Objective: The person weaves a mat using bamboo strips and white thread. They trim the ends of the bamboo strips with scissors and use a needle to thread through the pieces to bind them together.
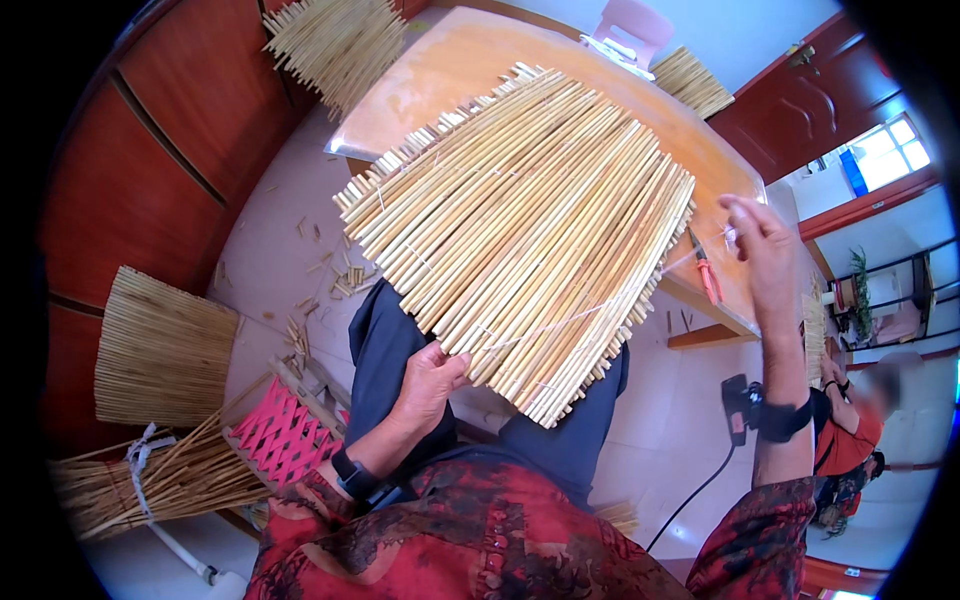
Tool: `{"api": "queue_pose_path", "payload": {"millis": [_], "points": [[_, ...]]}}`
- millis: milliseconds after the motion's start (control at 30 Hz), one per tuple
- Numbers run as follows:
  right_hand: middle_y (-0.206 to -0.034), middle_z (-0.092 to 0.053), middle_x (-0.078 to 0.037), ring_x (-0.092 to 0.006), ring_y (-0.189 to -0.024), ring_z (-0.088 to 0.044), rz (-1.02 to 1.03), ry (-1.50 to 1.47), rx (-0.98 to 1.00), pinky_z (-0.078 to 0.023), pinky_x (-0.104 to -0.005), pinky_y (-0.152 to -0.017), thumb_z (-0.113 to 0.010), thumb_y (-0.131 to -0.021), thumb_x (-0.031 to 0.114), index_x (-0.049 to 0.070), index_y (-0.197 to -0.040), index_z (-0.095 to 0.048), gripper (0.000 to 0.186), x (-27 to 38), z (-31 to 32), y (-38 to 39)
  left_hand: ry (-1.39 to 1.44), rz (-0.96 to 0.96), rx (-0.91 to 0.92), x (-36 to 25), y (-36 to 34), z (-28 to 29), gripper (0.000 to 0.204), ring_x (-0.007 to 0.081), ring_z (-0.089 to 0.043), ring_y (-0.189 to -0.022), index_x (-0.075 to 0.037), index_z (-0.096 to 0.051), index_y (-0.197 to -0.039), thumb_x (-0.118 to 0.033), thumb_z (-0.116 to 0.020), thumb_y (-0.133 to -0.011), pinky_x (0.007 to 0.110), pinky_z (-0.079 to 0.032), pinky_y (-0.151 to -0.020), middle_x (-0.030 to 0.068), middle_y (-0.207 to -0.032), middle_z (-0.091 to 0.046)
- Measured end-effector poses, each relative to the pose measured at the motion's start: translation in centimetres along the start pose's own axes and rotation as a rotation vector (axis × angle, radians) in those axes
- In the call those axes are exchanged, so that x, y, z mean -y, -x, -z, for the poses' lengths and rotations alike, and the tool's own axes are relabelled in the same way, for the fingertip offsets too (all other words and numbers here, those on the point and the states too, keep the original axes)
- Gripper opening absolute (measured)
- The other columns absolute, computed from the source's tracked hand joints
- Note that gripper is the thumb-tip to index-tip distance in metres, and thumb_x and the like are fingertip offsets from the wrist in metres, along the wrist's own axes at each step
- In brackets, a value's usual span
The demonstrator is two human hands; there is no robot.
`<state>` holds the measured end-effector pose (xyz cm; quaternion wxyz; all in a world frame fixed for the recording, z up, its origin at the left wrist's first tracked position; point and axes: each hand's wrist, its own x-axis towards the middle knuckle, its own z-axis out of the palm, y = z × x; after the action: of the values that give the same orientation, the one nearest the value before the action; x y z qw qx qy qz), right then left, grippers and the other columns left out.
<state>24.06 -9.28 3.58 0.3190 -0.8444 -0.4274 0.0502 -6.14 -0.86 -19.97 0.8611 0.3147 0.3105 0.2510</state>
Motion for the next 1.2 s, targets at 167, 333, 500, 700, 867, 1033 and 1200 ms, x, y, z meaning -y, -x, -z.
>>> {"api": "queue_pose_path", "payload": {"millis": [167,333,500,700,867,1033,1200], "points": [[-0.090,-0.061,-0.007,-0.0182,-0.077,-0.057,0.348,0.002,0.432,-0.045,-0.0328,-0.066,-0.057,-0.082,0.006,0.005,-0.104,-0.062,0.023,4.9,-10.1,5.9,-0.003,0.087,0.072,0.1,0.4,1.5,0.031,0.0112,-0.057,-0.083,0.004,-0.051,-0.112,-0.013,-0.055,-0.086,0.024,-0.047,-0.073,0.0081,-0.099,-0.059],[-0.073,-0.055,-0.011,-0.0276,-0.071,-0.058,0.600,0.225,0.611,-0.047,-0.0364,-0.059,-0.055,-0.079,0.010,0.008,-0.095,-0.062,0.017,4.4,-15.0,8.5,0.115,0.281,0.343,-1.0,1.6,1.6,0.036,0.0192,-0.055,-0.103,0.004,-0.045,-0.119,-0.017,-0.049,-0.091,0.034,-0.045,-0.089,0.0127,-0.114,-0.054],[-0.072,-0.055,-0.011,-0.0282,-0.069,-0.058,0.574,0.251,0.711,-0.047,-0.0375,-0.058,-0.054,-0.078,0.010,0.009,-0.097,-0.062,0.020,3.9,-15.8,8.2,0.098,0.238,0.340,-0.4,1.0,2.0,0.037,0.0199,-0.055,-0.103,0.006,-0.044,-0.119,-0.017,-0.049,-0.091,0.037,-0.045,-0.091,0.0130,-0.115,-0.053],[-0.069,-0.056,-0.010,-0.0281,-0.066,-0.058,0.576,0.260,0.781,-0.047,-0.0378,-0.056,-0.055,-0.078,0.011,0.012,-0.100,-0.062,0.023,3.8,-16.0,8.2,0.083,0.229,0.334,0.1,0.6,2.1,0.036,0.0184,-0.055,-0.102,0.006,-0.046,-0.117,-0.017,-0.051,-0.090,0.035,-0.045,-0.090,0.0118,-0.113,-0.054],[-0.065,-0.056,-0.009,-0.0284,-0.063,-0.058,0.588,0.218,0.757,-0.047,-0.0387,-0.054,-0.055,-0.079,0.011,0.014,-0.102,-0.062,0.024,2.9,-16.4,8.2,0.078,0.211,0.311,0.3,0.8,1.1,0.040,0.0141,-0.058,-0.090,0.005,-0.051,-0.111,-0.028,-0.055,-0.089,0.027,-0.047,-0.084,0.0094,-0.101,-0.059],[-0.070,-0.060,-0.011,-0.0289,-0.066,-0.061,0.562,0.206,0.774,-0.048,-0.0386,-0.056,-0.055,-0.079,0.010,0.013,-0.102,-0.062,0.024,3.0,-16.2,8.1,0.050,0.183,0.292,0.3,0.7,0.9,0.037,0.0118,-0.058,-0.088,0.005,-0.054,-0.109,-0.027,-0.054,-0.090,0.026,-0.047,-0.081,0.0081,-0.099,-0.060],[-0.074,-0.063,-0.013,-0.0298,-0.068,-0.062,0.560,0.232,0.840,-0.049,-0.0392,-0.057,-0.053,-0.078,0.007,0.012,-0.104,-0.062,0.028,3.8,-15.9,7.4,0.026,0.179,0.272,0.4,0.6,0.8,0.035,0.0107,-0.058,-0.086,0.005,-0.055,-0.108,-0.025,-0.053,-0.090,0.026,-0.048,-0.079,0.0074,-0.097,-0.060]]}}
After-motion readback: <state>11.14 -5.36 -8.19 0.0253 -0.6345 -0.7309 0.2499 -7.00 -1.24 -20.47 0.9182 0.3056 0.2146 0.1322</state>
